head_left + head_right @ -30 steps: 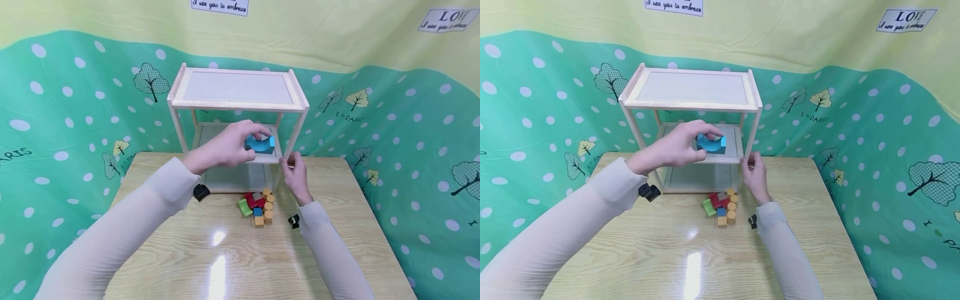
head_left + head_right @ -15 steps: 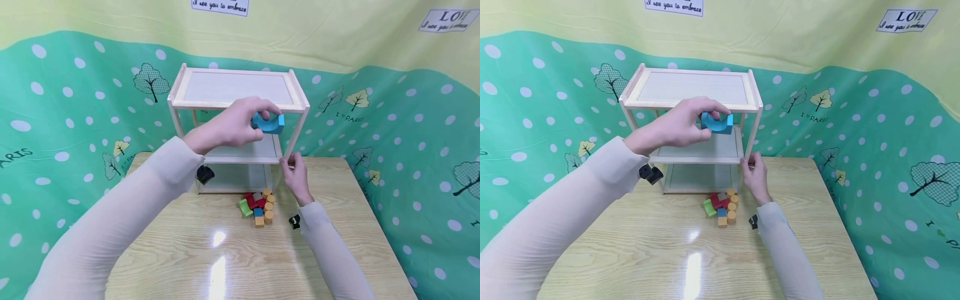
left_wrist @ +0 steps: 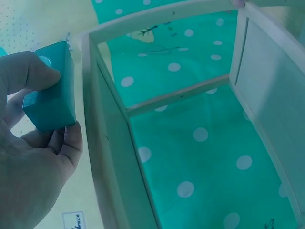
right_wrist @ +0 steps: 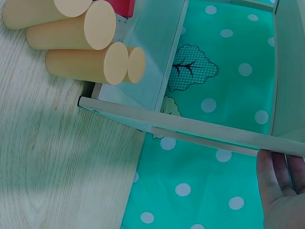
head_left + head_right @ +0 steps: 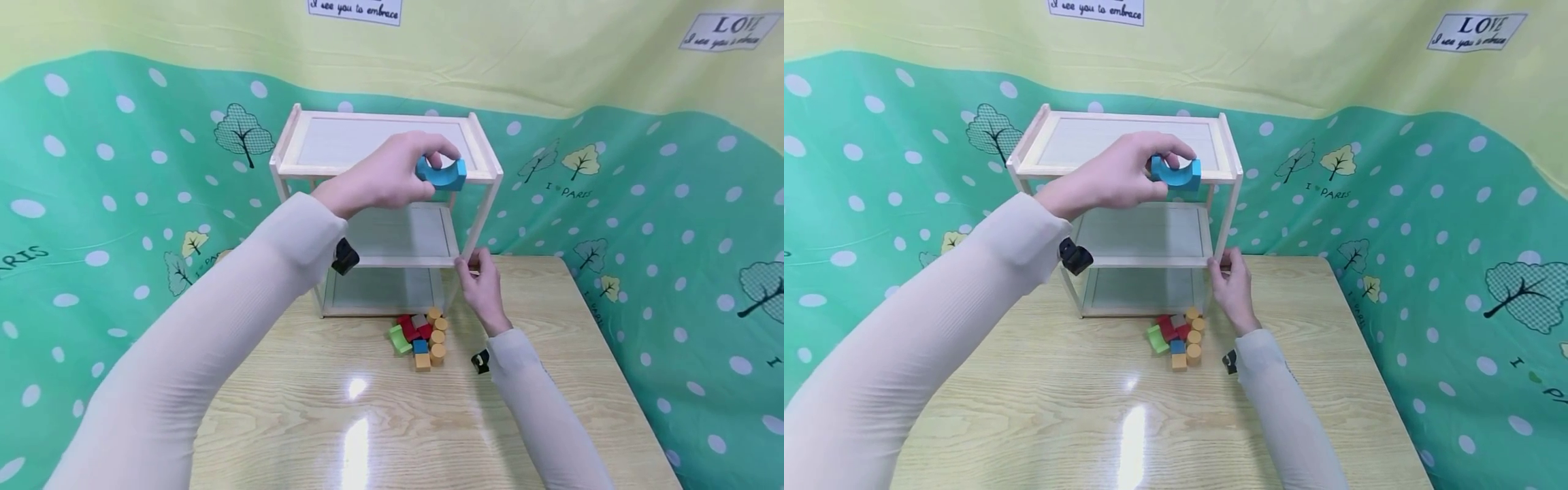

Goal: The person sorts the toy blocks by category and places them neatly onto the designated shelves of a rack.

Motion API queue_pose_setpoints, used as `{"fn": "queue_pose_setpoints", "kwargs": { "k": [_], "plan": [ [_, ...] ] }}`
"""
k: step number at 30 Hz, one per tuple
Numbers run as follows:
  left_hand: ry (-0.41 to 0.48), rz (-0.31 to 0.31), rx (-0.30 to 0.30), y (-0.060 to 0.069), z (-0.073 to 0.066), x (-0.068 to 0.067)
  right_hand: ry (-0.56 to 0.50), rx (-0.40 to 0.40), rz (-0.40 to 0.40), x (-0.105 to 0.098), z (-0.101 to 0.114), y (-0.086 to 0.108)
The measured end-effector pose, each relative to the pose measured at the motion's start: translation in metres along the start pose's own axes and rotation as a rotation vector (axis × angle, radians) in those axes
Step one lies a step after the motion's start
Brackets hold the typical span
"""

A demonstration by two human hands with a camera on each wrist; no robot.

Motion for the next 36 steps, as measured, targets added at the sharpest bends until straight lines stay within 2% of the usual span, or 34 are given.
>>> {"fn": "queue_pose_setpoints", "kwargs": {
  "k": [8, 20, 26, 36],
  "plan": [
    [-0.022, 0.016, -0.049, -0.018, 0.01, 0.005, 0.023, 0.005, -0.01, 0.0, 0.002, 0.001],
    [0.016, 0.045, -0.14, -0.035, 0.018, 0.011, 0.03, 0.015, -0.003, -0.001, 0.002, 0.0],
    [0.041, 0.074, -0.176, -0.042, 0.019, 0.014, 0.028, 0.028, 0.0, -0.001, 0.002, 0.001],
    [0.103, 0.067, -0.228, -0.05, 0.024, 0.015, 0.016, 0.038, 0.011, 0.001, 0.0, -0.001]
  ]
}}
Point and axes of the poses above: each hand's wrist, its own y-axis away from the middle knuckle, its own x-axis out of the palm, z = x × y, the point moved 6 cm from there along -y, towards the middle knuckle, and after that the axes turned 12 degrees about -z, right-handed, at the moved point
